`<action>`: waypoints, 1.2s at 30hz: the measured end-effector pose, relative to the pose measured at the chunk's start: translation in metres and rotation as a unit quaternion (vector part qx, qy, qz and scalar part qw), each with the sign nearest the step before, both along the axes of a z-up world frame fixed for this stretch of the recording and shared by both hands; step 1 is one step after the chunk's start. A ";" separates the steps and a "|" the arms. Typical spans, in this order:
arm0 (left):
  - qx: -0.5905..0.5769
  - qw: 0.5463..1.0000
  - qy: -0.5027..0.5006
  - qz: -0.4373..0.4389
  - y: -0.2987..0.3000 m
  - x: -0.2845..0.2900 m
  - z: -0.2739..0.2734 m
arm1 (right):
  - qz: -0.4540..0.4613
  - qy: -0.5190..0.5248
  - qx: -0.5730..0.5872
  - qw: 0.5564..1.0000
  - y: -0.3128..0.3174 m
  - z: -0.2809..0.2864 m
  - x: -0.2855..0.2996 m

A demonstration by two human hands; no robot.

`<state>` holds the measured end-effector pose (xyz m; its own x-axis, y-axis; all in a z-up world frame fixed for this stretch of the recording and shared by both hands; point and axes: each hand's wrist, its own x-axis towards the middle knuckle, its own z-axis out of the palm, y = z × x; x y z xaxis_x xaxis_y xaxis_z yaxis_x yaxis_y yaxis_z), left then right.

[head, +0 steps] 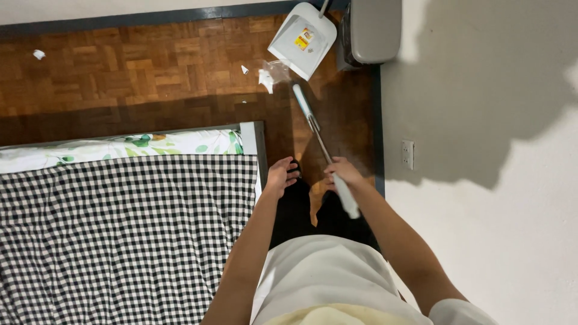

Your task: Sweep broken white pieces from a wooden floor into a dustpan using a broom.

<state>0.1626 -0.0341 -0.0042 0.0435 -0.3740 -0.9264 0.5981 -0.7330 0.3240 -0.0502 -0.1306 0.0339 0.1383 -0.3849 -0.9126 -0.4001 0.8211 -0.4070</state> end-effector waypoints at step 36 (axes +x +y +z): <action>-0.023 0.998 -0.011 0.051 0.003 0.009 0.021 | -0.174 -0.313 0.202 0.912 -0.015 0.072 0.000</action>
<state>0.1719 -0.0309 0.0165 0.1031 -0.4090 -0.9067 0.6612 -0.6528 0.3697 -0.0499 -0.1458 0.1059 0.6142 -0.1541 -0.7740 0.1194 0.9876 -0.1019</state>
